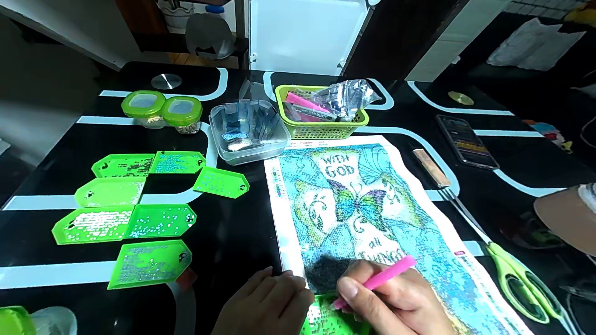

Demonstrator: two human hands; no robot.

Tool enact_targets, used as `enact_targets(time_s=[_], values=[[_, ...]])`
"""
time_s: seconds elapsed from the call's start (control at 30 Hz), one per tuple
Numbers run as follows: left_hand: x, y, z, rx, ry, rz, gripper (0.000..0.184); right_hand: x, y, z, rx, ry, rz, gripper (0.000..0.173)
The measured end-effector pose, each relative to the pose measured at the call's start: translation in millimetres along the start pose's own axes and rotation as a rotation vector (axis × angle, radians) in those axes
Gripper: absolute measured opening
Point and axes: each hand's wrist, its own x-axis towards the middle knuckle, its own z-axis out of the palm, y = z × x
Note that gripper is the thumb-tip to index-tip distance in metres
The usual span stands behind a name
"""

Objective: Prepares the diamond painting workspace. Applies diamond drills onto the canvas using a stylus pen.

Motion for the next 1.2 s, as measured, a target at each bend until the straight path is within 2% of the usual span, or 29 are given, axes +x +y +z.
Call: enact_targets(time_s=[0.47, 0.67, 0.77, 0.93, 1.2], values=[[0, -1, 2, 0.020, 0.009, 0.012, 0.039, -1, 7, 6, -0.064, -0.033, -0.088, 0.028], [0, -1, 0, 0.000, -0.002, 0.006, 0.039, 10, 12, 4, 0.221, 0.113, 0.101, 0.026], [0, 0, 0, -0.001, -0.002, -0.001, 0.039, 21, 16, 3, 0.226, 0.157, 0.166, 0.026], [0, 0, 0, -0.012, -0.008, -0.003, 0.039, 25, 25, 7, 0.078, 0.088, 0.059, 0.029], [1, 0, -1, -0.001, -0.011, 0.000, 0.040, 23, 29, 7, 0.046, 0.073, 0.018, 0.030]])
